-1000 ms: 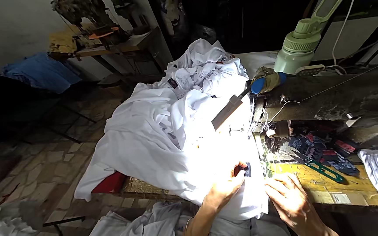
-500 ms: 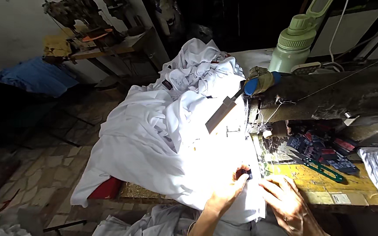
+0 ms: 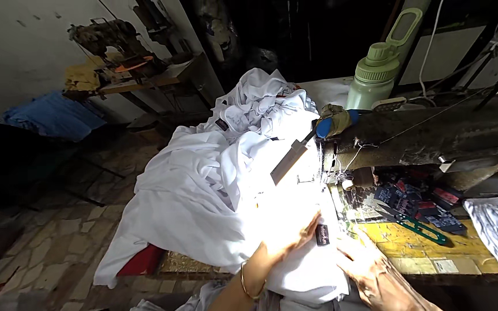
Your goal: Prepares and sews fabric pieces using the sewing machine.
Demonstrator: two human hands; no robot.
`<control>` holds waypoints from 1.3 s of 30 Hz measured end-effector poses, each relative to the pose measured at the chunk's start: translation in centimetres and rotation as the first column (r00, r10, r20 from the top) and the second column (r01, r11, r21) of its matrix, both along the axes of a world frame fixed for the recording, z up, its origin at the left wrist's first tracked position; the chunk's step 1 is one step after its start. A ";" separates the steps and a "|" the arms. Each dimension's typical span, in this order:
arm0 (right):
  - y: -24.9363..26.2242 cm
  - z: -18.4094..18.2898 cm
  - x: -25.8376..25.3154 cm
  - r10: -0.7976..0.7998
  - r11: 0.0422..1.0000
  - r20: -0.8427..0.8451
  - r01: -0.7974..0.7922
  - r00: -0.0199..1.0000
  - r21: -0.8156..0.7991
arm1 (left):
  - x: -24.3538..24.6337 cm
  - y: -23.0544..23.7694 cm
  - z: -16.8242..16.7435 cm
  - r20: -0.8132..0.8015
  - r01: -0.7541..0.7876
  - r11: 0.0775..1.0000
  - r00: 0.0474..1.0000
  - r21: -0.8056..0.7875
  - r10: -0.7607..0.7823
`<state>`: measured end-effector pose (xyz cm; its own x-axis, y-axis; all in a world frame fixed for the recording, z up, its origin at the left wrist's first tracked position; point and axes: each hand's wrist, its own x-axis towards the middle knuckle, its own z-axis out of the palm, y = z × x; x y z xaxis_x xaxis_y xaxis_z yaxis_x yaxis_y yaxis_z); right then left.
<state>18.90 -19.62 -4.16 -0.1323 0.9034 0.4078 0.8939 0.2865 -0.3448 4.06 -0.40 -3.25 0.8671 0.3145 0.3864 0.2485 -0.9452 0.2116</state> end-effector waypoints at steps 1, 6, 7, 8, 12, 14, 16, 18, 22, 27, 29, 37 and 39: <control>-0.1 0.4 0.1 0.024 0.999 -0.008 -0.024 1.000 -0.038 | -0.4 0.8 -0.4 -0.014 0.006 1.000 1.000 -0.001 -0.006; -0.5 2.5 0.1 0.081 0.976 -0.077 -0.095 0.994 -0.198 | -1.1 1.2 -0.5 -0.097 0.050 0.995 0.994 -0.087 -0.058; -0.5 2.6 0.0 0.082 0.974 -0.077 -0.096 0.994 -0.203 | -1.0 1.1 -0.6 -0.107 0.055 0.993 0.992 -0.103 -0.066; -0.5 2.5 -0.1 0.074 0.975 -0.057 -0.084 0.996 -0.205 | -1.0 1.0 -0.7 -0.110 0.055 0.993 0.992 -0.108 -0.067; -0.5 3.4 -0.4 0.069 0.963 -0.070 -0.085 0.995 -0.256 | -0.9 1.2 -0.8 -0.121 0.073 0.982 0.988 -0.175 -0.095; -0.3 3.6 -0.5 0.062 0.961 -0.063 -0.077 0.996 -0.266 | -0.8 1.4 -0.6 -0.107 0.088 0.982 0.988 -0.168 -0.107; -0.1 3.6 -0.5 0.057 0.956 -0.082 -0.078 0.995 -0.281 | -0.7 1.5 -0.6 -0.094 0.094 0.983 0.989 -0.160 -0.110; 0.2 3.7 -0.3 0.053 0.955 -0.081 -0.075 0.995 -0.286 | -0.6 1.9 -0.9 -0.072 0.093 0.988 0.992 -0.123 -0.102; 1.4 3.8 0.3 0.029 0.958 -0.071 -0.048 0.997 -0.284 | 0.1 3.2 -1.0 -0.054 0.125 0.985 0.990 -0.115 -0.132; 2.9 1.8 1.1 -0.009 0.989 -0.035 0.004 0.999 -0.151 | 0.9 4.4 0.1 -0.037 0.120 0.965 0.991 -0.235 -0.132; 3.3 1.1 1.3 -0.025 0.996 -0.024 0.023 0.999 -0.087 | 0.1 4.2 -0.4 -0.021 0.088 0.950 0.995 -0.300 -0.099; 2.9 -0.4 1.4 -0.068 0.996 -0.056 0.065 0.996 -0.055 | -1.9 0.4 -1.4 0.213 0.282 0.918 0.950 -0.280 -0.227; 2.5 -0.5 1.2 -0.113 0.993 -0.067 0.110 0.991 -0.052 | -2.1 0.3 -1.7 0.140 0.285 0.911 0.957 -0.299 -0.254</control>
